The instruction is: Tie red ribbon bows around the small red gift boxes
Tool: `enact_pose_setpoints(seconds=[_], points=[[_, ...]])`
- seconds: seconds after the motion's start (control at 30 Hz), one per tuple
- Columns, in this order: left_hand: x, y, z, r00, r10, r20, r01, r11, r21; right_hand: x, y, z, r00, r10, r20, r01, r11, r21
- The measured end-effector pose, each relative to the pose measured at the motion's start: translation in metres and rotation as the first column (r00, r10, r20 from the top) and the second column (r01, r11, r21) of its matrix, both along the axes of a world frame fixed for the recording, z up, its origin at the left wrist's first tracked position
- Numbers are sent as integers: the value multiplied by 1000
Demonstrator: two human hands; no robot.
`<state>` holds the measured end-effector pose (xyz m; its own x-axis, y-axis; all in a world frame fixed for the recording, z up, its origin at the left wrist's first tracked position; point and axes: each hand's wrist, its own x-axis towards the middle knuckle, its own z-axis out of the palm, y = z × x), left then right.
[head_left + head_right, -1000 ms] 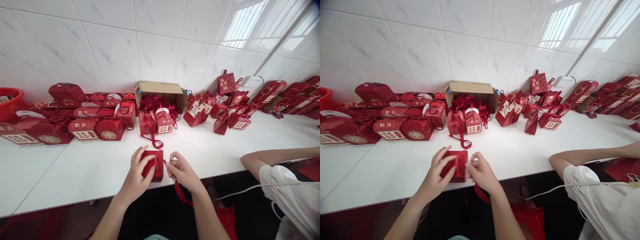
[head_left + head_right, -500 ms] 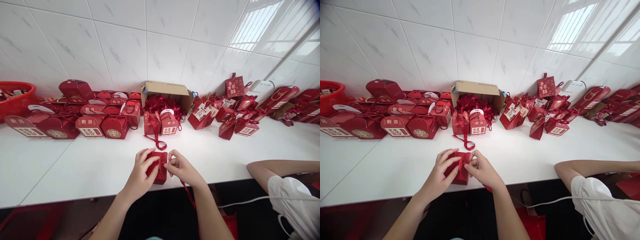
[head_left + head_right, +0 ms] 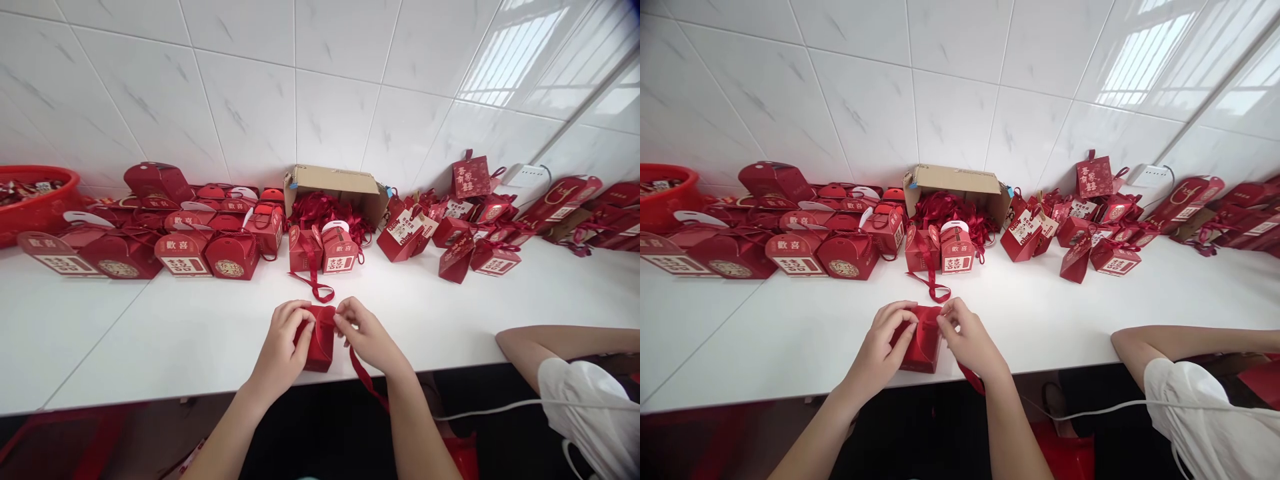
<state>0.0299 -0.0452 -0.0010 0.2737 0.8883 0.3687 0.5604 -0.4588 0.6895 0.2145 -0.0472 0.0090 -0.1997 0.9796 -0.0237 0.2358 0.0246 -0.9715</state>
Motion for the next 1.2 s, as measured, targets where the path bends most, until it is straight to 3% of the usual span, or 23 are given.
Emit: enact_pose_setpoints(seconds=[0.1,0.27,0.37,0.47,0.6,0.63,0.73,0.77,0.8,0.83,0.87,0.93,1.0,1.03,1.1,1.2], points=[[-1,-2,2,999,4,52,-3,1000,-9,4,-1,2,990,-104,94,91,986,140],[-2,-3,7,980,54,192,-69,995,68,-13,-3,10,981,16,195,-81,942,326],[-4,-4,15,975,60,212,-95,983,159,-25,-1,17,986,22,165,-81,930,358],[-14,-6,22,976,70,204,-100,985,139,-24,-3,32,999,-40,23,26,896,444],[-30,-12,18,997,28,70,-27,1000,-13,-5,-30,65,967,-181,-179,249,823,510],[-33,-14,15,998,20,56,-17,999,-42,2,-40,73,935,-247,-254,349,764,543],[-36,-17,4,984,76,158,-54,989,-140,19,-70,90,799,-329,-503,601,457,656],[-35,-17,0,971,114,211,-76,980,-181,22,-77,92,773,-331,-542,635,390,667],[-35,-17,-3,954,155,256,-98,970,-225,23,-81,93,765,-321,-558,644,358,676],[-34,-17,-5,937,195,291,-117,957,-264,23,-82,92,776,-310,-550,631,363,686],[-33,-17,-6,920,230,317,-134,946,-297,20,-79,89,801,-299,-519,599,403,692],[-32,-18,-8,892,280,356,-158,929,-335,8,-66,80,889,-268,-372,456,586,669],[-31,-19,-9,870,304,389,-163,921,-354,-10,-46,68,972,-199,-125,235,811,536],[-31,-19,-9,862,308,402,-161,919,-360,-19,-35,61,990,-143,-1,126,867,481],[-32,-21,-9,853,309,420,-149,916,-371,-34,-16,46,976,-78,202,-13,910,414],[-32,-23,-9,853,303,425,-137,916,-377,-47,1,25,915,-35,401,-113,934,338]])
